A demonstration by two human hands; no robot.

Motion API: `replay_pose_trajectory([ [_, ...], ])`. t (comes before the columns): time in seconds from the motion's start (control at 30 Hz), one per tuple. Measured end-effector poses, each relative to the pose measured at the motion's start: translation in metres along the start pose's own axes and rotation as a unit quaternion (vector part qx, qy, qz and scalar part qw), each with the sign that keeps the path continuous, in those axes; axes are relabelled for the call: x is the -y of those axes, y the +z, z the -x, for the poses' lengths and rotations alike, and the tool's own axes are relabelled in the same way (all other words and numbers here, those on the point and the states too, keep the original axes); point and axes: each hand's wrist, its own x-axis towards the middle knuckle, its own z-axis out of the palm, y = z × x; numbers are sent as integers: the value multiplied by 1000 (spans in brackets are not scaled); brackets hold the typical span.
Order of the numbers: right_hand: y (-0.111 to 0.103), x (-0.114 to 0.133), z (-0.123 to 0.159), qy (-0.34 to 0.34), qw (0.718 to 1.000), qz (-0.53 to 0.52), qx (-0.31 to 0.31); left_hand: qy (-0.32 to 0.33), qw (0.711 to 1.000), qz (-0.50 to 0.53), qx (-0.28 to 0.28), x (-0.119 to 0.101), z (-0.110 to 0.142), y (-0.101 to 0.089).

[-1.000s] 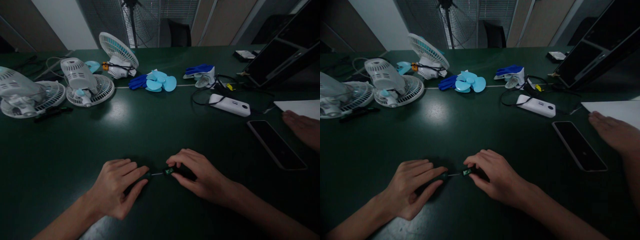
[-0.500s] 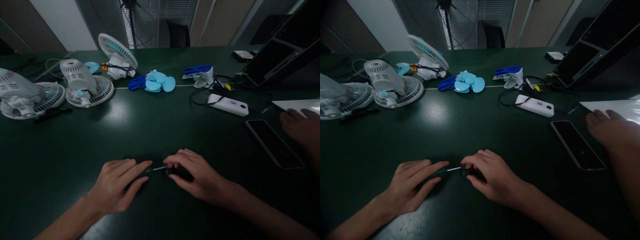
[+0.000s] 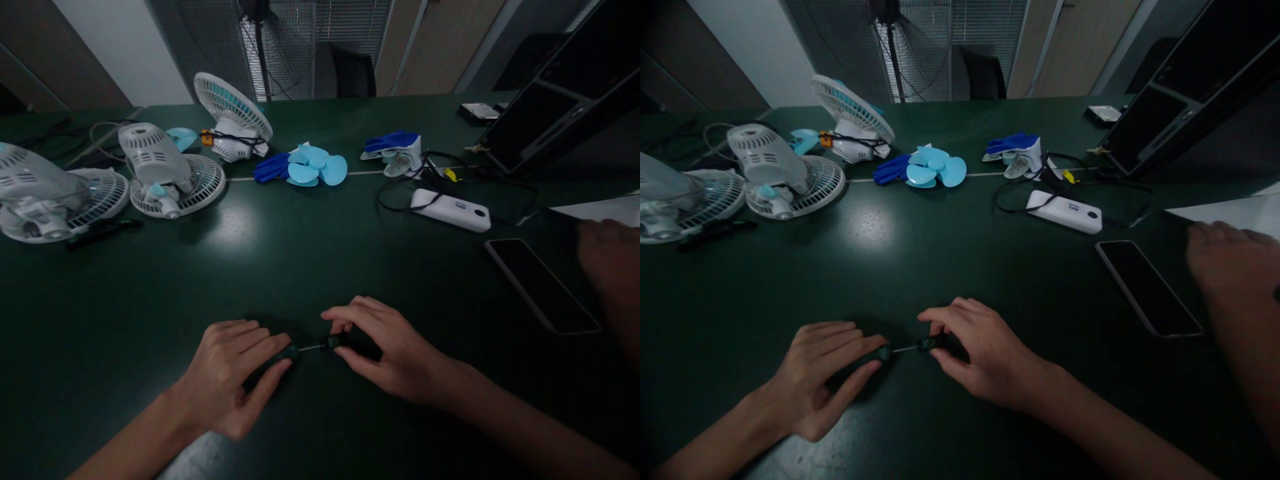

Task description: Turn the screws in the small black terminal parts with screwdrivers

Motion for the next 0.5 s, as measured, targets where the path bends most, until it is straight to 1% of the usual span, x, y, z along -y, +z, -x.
replay_pose_trajectory([
  [0.13, 1, 2, -1, -9, 1000, 2, 2, 11, 1000, -4, 10, -1, -3, 1],
  [0.3, 4, 4, -3, -12, 1000, 5, -11, 14, 997, -23, 69, -1, -4, 5],
  [0.37, 5, 5, -4, -3, 1000, 5, -14, 6, 997, -48, 60, 0, -3, 6],
  [0.5, 6, 4, -3, -10, 1000, 4, -1, -27, 998, -62, 7, 3, -1, 5],
])
